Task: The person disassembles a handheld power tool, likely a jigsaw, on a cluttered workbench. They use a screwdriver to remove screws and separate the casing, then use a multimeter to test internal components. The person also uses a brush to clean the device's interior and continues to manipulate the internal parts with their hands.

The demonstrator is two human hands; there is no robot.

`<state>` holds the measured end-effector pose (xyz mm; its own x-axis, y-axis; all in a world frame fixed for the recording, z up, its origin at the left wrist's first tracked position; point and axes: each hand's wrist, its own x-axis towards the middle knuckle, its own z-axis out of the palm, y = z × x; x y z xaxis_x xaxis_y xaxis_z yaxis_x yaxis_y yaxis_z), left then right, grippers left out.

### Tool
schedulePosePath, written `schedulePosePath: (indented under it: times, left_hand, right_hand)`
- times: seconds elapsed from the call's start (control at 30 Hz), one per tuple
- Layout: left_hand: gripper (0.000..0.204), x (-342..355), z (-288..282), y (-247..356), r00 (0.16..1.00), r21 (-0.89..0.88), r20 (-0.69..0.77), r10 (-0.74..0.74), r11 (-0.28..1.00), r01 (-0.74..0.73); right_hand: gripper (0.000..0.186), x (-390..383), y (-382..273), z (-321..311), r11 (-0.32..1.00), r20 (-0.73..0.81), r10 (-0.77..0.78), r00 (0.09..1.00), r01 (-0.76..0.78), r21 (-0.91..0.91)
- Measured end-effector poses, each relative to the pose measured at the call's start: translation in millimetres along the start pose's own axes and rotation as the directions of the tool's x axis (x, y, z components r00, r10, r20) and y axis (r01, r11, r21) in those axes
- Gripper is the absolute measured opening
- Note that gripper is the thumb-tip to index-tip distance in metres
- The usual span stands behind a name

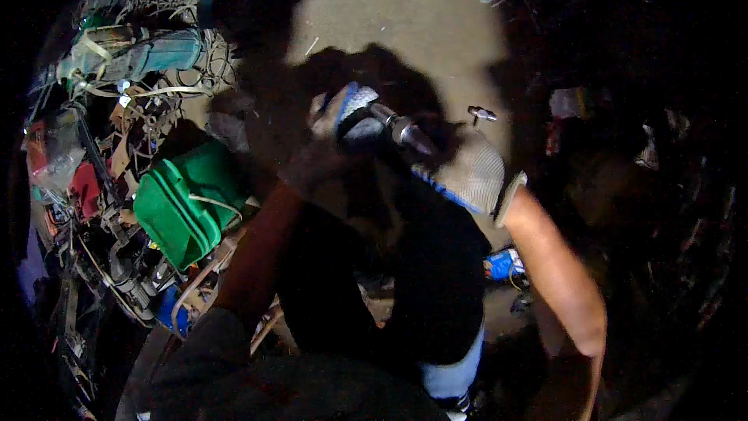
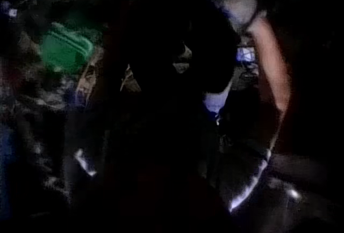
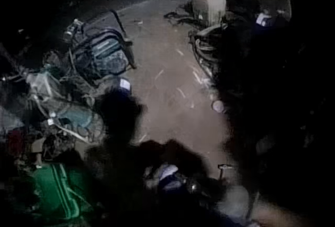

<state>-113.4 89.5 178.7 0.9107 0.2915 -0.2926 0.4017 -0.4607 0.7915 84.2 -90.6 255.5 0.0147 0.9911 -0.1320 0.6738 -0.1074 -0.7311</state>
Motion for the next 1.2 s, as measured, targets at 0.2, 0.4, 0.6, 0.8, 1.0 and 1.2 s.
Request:
schedulePosePath:
  times: [0.2,0.4,0.6,0.8,1.0,1.2]
  left_hand:
    - [0.092,-15,-110,156,0.997,0.074,-0.031,-0.072,0.994,0.074]
    - [0.097,-36,-188,296,0.986,0.579,0.166,0.008,0.809,-0.104]
    - [0.088,-45,-293,400,0.993,-0.488,0.115,0.014,0.872,0.044]
    - [0.086,-53,-328,533,0.975,-0.667,0.197,0.101,0.743,0.058]
    - [0.088,-45,-334,632,0.951,-0.583,0.258,0.168,0.813,0.014]
    - [0.092,-21,-337,668,0.899,-0.515,0.317,0.301,0.851,-0.103]
  right_hand:
    - [0.048,-53,-134,-62,0.781,-0.168,0.577,0.799,-0.479,0.400]
    - [0.039,-82,-233,-233,0.955,-0.153,0.296,0.943,-0.289,0.067]
    - [0.057,-164,-345,-289,0.069,0.022,0.892,0.451,-0.184,0.980]
    - [0.067,-224,-404,-309,0.256,-0.335,0.873,0.356,0.251,0.933]
    - [0.075,-238,-435,-342,0.225,-0.352,0.892,0.283,0.396,0.890]
    - [0.074,-229,-439,-348,0.203,-0.351,0.899,0.260,0.461,0.864]
